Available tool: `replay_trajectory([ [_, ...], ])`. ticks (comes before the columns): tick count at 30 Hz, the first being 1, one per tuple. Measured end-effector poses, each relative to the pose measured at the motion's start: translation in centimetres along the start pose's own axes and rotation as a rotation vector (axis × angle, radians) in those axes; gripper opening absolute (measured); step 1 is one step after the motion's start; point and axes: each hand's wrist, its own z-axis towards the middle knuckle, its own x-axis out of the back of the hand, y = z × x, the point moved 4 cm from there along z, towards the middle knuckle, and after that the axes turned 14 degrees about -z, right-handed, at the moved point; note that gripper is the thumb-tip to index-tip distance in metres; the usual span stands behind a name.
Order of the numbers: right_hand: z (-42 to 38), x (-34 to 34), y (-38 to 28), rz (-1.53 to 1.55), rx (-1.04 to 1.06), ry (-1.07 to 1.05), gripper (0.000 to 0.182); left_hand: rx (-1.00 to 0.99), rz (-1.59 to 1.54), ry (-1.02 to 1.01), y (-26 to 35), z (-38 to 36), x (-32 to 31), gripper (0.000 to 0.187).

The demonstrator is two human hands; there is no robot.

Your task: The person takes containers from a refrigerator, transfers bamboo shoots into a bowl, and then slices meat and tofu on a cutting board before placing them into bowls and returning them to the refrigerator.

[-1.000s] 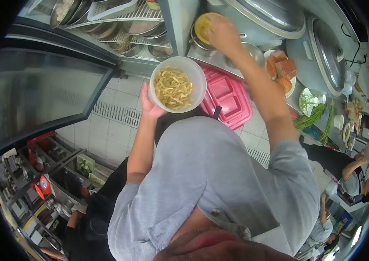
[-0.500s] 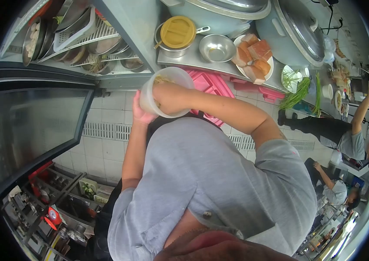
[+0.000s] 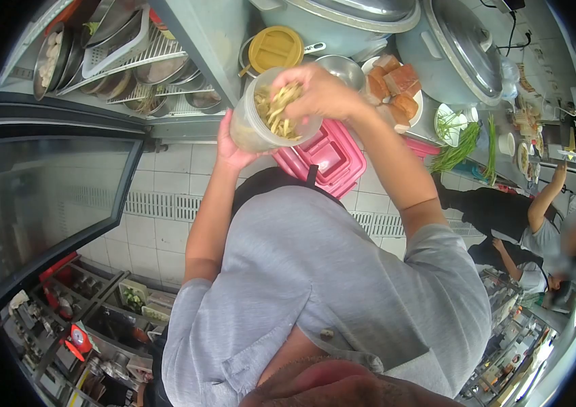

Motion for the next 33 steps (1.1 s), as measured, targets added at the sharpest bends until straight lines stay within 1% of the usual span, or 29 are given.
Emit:
replay_trajectory([
  [3,-1.1,4.3,-0.2,0.06,0.023,0.114,0.028,0.021,-0.012,-0.037,0.1,0.5,-0.6,0.088],
  [5,-1.8,6.5,0.7,0.069,-0.012,0.232,0.027,0.029,-0.033,-0.059,0.1,0.4,-0.9,0.089],
  [6,-2.1,7.6,1.2,0.072,-0.027,0.293,0.027,-0.008,-0.011,-0.024,0.1,0.1,-0.9,0.091],
  [9,-1.1,9.8,6.8,-0.024,-0.05,0.367,0.028,0.001,-0.027,-0.077,0.7,-1.0,0.0,0.09],
  [10,-0.8,9.8,8.6,-0.09,-0.095,0.396,0.024,-0.003,-0.051,-0.065,1.0,-1.3,0.7,0.09],
  [12,1.1,8.8,16.4,-0.432,-0.115,0.357,0.024,-0.023,-0.048,-0.062,1.5,-2.0,1.7,0.09],
  [13,1.4,8.6,18.6,-0.601,-0.126,0.336,0.025,-0.032,-0.046,-0.06,1.6,-2.5,2.0,0.09],
  [14,0.9,9.1,18.2,-0.618,-0.18,0.405,0.025,-0.071,-0.053,0.01,1.7,-3.0,2.3,0.089],
  [16,-0.3,9.8,16.7,-0.652,-0.283,0.533,0.026,-0.081,-0.054,-0.024,2.1,-3.8,2.4,0.09],
  [19,-0.8,10.8,17.7,-0.362,-0.209,0.734,0.025,-0.107,-0.086,-0.032,2.0,-5.3,2.6,0.092],
  [22,-0.5,9.2,18.4,-0.85,-0.255,0.498,0.017,-0.15,-0.105,-0.017,2.1,-5.9,2.7,0.095],
  [24,-0.3,8.4,17.9,-0.755,-0.155,0.655,0.017,-0.174,-0.13,-0.044,2.0,-6.1,2.6,0.094],
  [25,0.0,7.5,15.6,-0.702,-0.096,0.725,0.017,-0.196,-0.142,-0.057,2.0,-6.1,2.3,0.094],
  [26,0.1,6.4,13.6,-0.629,-0.067,0.738,0.015,-0.242,-0.15,0.01,2.0,-6.3,2.5,0.092],
  [28,-0.5,3.0,5.6,-0.408,0.077,0.662,0.014,-0.226,-0.172,0.001,2.4,-6.2,3.2,0.091],
  [29,-0.5,1.6,2.4,-0.411,0.217,0.561,0.015,-0.218,-0.184,-0.003,2.5,-6.2,3.6,0.091],
  [30,-0.6,0.3,-0.1,-0.417,0.356,0.464,0.016,-0.198,-0.045,-0.057,2.6,-6.2,3.4,0.088],
  [32,-0.1,-2.9,-3.4,-0.658,0.548,0.229,0.022,-0.234,-0.09,-0.009,2.6,-5.8,2.8,0.086],
  [33,0.5,-4.9,-3.4,-0.763,0.397,0.116,0.026,-0.242,-0.112,0.012,2.5,-5.7,2.4,0.085],
])
